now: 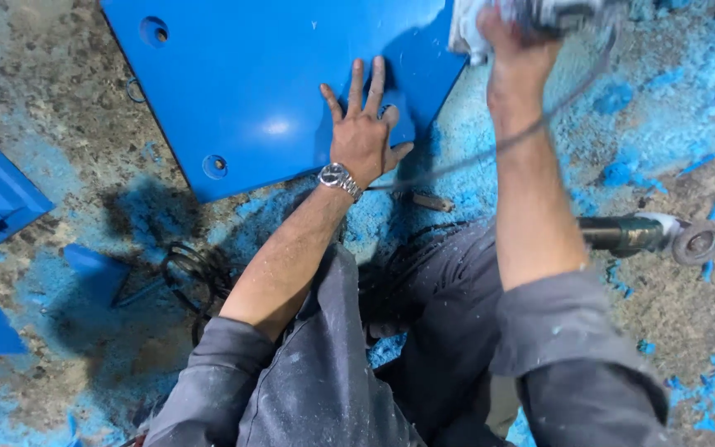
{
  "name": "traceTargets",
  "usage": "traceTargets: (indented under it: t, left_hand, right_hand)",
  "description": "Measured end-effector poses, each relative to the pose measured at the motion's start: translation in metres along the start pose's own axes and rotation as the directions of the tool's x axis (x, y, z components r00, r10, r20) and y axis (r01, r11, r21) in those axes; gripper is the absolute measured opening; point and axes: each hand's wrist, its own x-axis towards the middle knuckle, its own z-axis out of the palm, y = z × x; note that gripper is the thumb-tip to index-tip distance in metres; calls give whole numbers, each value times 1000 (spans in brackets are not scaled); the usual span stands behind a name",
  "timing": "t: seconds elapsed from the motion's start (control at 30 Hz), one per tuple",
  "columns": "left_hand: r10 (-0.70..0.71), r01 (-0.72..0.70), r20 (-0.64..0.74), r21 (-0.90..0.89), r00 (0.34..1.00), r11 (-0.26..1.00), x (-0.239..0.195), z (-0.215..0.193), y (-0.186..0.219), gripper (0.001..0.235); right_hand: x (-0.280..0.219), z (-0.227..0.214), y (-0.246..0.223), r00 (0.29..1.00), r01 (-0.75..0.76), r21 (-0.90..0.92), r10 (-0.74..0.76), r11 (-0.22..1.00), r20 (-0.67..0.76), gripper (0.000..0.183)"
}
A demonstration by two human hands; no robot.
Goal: Trimming and smoothing the edges of blue plastic panels using an electric trimmer, angle grinder, and utility knife.
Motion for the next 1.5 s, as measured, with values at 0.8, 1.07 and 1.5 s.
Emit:
traceTargets:
  t: [0.8, 1.07, 1.5]
  left_hand:
    - [78, -79, -15, -109, 997, 991, -19, -38, -16, 30]
    - [55, -56, -10, -100, 998, 993, -19, -36, -16, 30]
    - [46, -49, -34, -100, 998, 994, -21, -31, -18, 35]
  right_hand:
    - [-217, 108, -102, 986, -161, -227, 149, 961, -69, 82]
    - [-220, 98, -91, 986, -161, -227, 149, 960, -71, 79]
    - [-215, 108, -105, 990, -143, -253, 138, 957, -35, 79]
